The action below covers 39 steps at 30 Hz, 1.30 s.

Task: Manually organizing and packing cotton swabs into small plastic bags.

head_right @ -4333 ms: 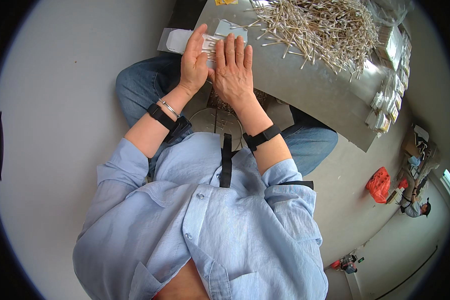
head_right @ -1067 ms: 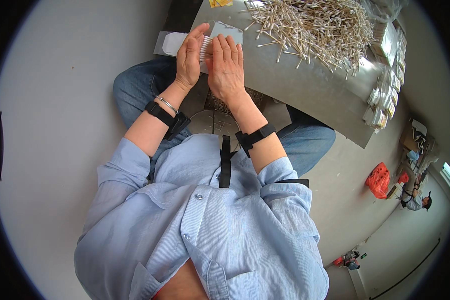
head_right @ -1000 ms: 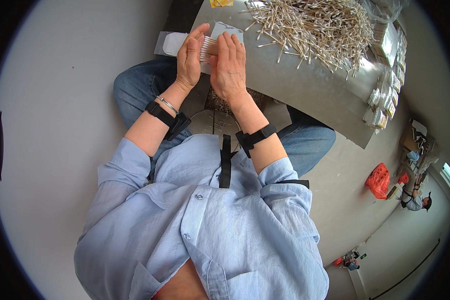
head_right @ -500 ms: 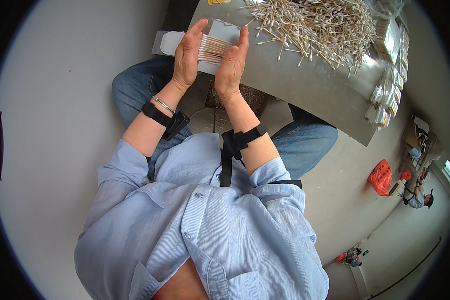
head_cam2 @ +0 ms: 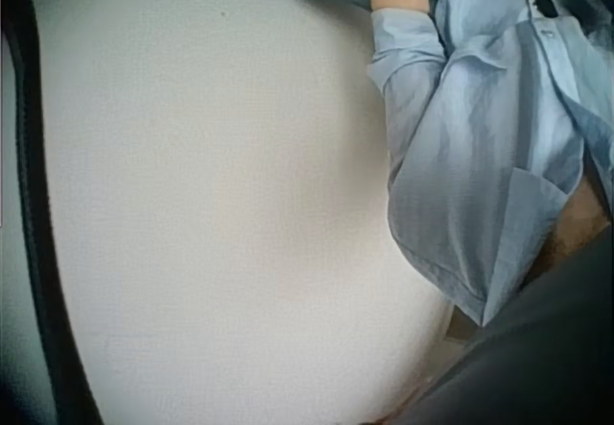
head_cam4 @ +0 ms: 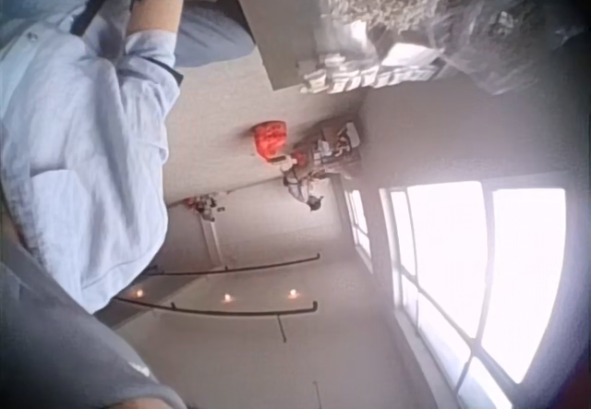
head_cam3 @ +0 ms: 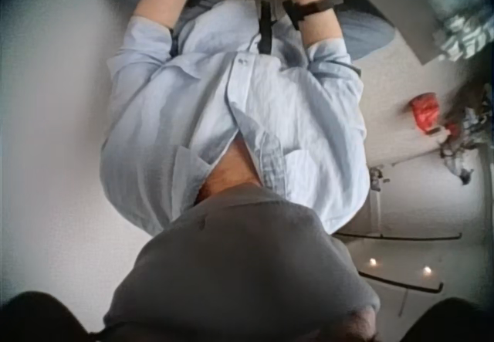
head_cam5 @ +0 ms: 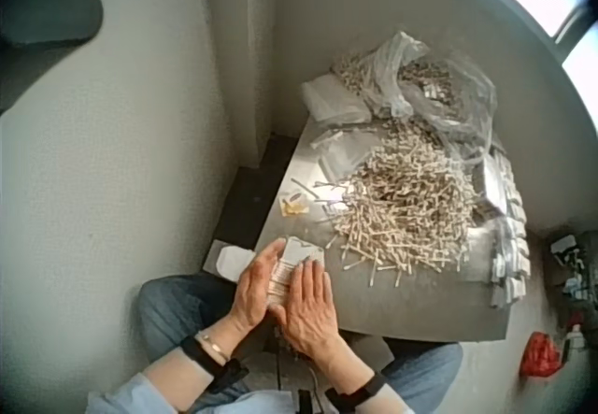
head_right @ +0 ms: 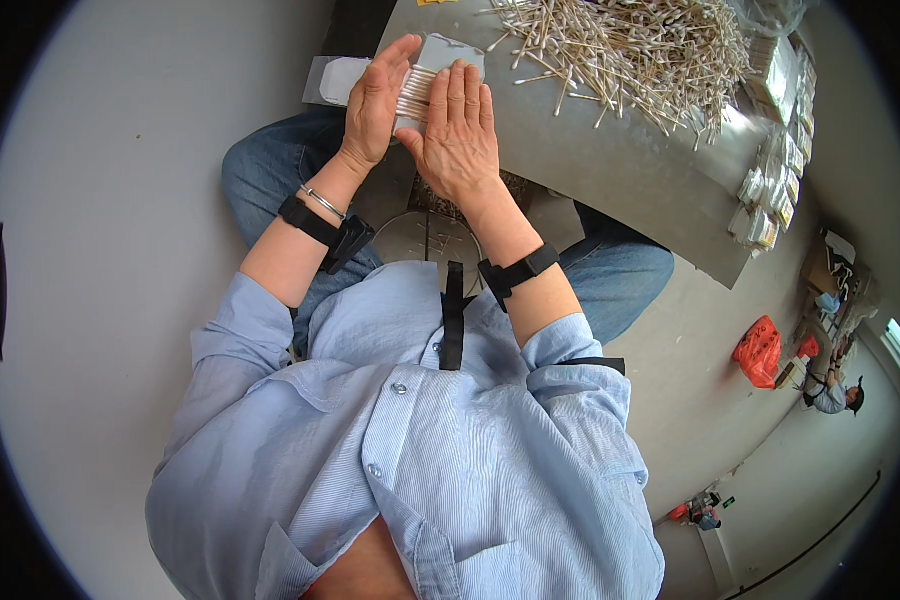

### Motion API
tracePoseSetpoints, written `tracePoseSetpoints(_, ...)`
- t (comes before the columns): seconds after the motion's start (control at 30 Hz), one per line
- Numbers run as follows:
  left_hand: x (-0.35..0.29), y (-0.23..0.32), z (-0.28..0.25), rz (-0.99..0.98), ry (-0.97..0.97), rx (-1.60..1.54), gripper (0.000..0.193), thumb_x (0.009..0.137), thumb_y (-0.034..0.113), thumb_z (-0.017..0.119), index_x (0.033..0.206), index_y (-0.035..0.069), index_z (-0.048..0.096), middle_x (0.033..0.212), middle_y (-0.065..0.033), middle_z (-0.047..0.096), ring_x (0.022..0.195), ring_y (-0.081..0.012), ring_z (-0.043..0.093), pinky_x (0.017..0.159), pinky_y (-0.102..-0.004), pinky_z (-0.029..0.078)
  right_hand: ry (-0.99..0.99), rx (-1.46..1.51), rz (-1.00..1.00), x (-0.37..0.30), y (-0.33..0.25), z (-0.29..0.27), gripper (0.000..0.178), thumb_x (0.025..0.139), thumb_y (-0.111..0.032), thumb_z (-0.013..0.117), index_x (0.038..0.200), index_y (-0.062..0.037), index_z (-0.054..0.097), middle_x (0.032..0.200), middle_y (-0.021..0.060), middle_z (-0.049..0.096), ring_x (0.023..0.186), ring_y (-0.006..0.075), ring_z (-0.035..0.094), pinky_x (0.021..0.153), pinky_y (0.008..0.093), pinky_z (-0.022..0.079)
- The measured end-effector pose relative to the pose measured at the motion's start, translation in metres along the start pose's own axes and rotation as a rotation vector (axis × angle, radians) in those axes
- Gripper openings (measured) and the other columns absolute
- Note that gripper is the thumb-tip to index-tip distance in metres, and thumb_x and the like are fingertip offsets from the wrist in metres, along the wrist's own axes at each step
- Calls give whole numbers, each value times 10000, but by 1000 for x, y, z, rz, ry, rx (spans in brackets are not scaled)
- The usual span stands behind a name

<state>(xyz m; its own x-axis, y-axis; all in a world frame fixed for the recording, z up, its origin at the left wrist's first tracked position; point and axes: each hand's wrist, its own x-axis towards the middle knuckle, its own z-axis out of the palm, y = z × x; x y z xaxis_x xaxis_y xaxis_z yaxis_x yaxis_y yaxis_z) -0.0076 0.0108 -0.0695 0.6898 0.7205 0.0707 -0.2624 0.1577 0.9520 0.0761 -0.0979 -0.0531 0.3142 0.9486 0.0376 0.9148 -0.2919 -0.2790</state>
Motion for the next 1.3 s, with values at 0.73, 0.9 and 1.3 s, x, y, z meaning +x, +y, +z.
tracePoseSetpoints(0.73,4,1,-5,-25,-73,55,708,983,530,286,1388,-48,341,1439,-188,364,1388,-281,270,1162,-380,161,-49,-75,-30,6,2,2,832,909,-549,438,1436,55,220,1516,224,190,1429,351,130,1162,453,108)
tracePoseSetpoints(0.9,4,-1,-2,13,-58,56,708,984,530,285,1384,-51,347,1434,-192,370,1384,-282,279,1159,-379,172,-43,-84,-45,6,3,4,843,907,-558,432,1434,64,218,1515,233,186,1428,357,126,1163,454,103)
tracePoseSetpoints(1.3,-4,14,-9,25,121,181,461,1013,349,378,1287,-2,495,1287,-155,551,1205,-231,516,1009,-312,401,-8,-97,-103,8,5,6,887,886,-606,423,1428,70,231,1511,232,203,1430,341,138,1164,446,103)
